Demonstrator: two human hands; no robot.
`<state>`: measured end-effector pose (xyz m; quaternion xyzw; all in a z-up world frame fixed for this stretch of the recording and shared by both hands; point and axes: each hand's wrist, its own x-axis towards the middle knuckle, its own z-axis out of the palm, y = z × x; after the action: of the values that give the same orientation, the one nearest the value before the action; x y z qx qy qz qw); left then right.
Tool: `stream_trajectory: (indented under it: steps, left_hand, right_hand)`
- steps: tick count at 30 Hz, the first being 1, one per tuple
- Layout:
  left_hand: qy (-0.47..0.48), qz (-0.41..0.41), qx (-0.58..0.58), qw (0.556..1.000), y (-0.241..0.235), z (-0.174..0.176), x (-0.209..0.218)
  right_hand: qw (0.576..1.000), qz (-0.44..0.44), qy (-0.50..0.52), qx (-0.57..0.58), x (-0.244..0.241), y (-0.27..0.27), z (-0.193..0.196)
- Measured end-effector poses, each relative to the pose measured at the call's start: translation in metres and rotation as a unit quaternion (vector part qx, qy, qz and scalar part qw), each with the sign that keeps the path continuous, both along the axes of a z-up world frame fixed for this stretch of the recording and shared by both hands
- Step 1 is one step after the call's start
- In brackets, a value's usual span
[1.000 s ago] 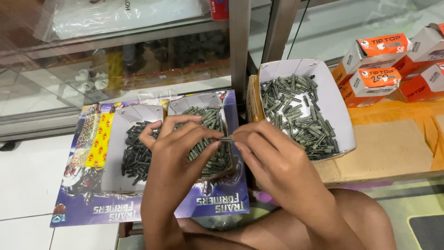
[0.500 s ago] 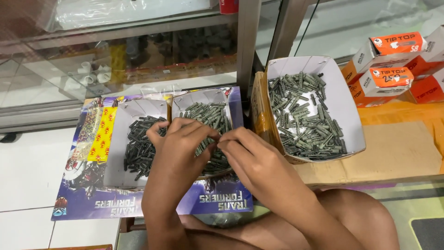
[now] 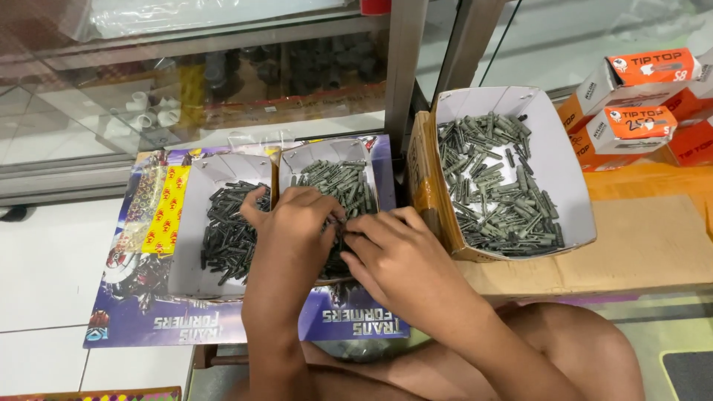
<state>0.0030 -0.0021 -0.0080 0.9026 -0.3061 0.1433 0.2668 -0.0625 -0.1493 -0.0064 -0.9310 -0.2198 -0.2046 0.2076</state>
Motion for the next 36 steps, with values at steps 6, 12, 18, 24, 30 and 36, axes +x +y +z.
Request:
stream_trajectory:
  steps: [6,12,18,24,30,36]
  left_hand:
    - [-0.032,-0.006,0.004,0.999,-0.008,-0.008,0.003]
    - [-0.040,0.005,0.015,0.999,-0.012,-0.008,0.003]
    - [-0.019,0.003,0.014,1.000,-0.013,-0.011,0.005]
    - [-0.007,0.006,0.026,1.000,-0.015,-0.017,0.009]
    - [0.012,0.011,0.035,0.999,-0.015,-0.020,0.010]
    - [0.014,0.007,0.039,0.999,-0.015,-0.022,0.011]
  right_hand:
    - [0.999,-0.002,0.005,-0.044,0.004,0.000,-0.011]
    - [0.996,-0.010,0.016,-0.084,0.008,-0.002,-0.020]
    - [0.995,-0.010,0.036,-0.094,0.011,-0.002,-0.023]
    - [0.994,0.006,0.046,-0.095,0.014,-0.003,-0.028]
    - [0.994,0.014,0.045,-0.103,0.015,-0.005,-0.031]
    - [0.993,0.014,0.048,-0.102,0.015,-0.006,-0.031]
